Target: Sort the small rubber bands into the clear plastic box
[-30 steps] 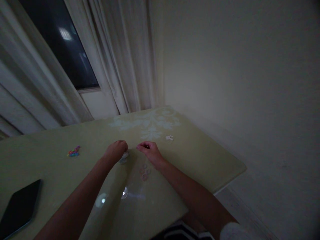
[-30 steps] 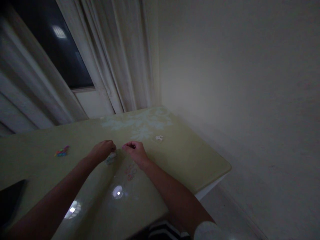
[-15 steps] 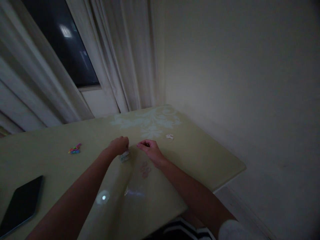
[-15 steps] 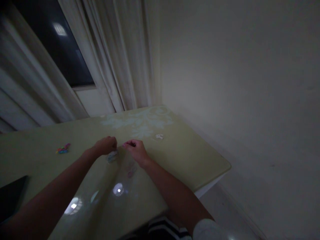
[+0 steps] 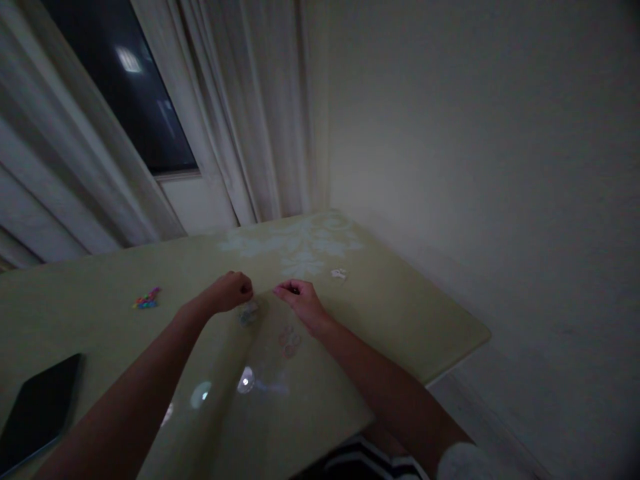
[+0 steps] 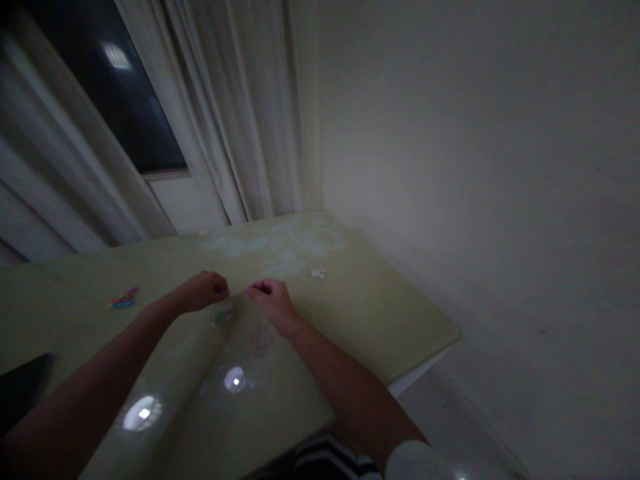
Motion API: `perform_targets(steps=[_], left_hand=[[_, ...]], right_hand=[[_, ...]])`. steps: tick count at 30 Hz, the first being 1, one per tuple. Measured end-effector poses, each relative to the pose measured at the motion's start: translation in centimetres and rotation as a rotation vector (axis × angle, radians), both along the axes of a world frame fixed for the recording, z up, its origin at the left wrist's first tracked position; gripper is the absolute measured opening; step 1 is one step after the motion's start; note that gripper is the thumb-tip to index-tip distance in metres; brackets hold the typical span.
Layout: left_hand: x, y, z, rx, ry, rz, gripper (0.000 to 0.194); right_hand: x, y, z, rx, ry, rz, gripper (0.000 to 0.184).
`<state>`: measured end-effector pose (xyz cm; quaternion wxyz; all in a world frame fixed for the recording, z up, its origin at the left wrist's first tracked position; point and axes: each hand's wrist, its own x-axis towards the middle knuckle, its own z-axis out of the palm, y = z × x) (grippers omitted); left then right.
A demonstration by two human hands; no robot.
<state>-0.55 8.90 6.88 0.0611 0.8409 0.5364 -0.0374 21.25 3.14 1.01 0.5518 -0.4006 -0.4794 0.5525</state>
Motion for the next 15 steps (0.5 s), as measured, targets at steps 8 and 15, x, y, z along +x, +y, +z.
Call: perform_targets(steps=[8,15], left_hand=[[-0.6,-2.4,0.2,0.040,-0.136,0.033,0.025],[0.3,-2.7,-1.4,0.001,-0.122,-0.005,0.023]], right_hand=[[0.1,0.3,-0.4,-0.022,-0.055,-0.020,0.025],[0.1,0.6,-1.1,-0.034,-0.083,-0.019,0.026]])
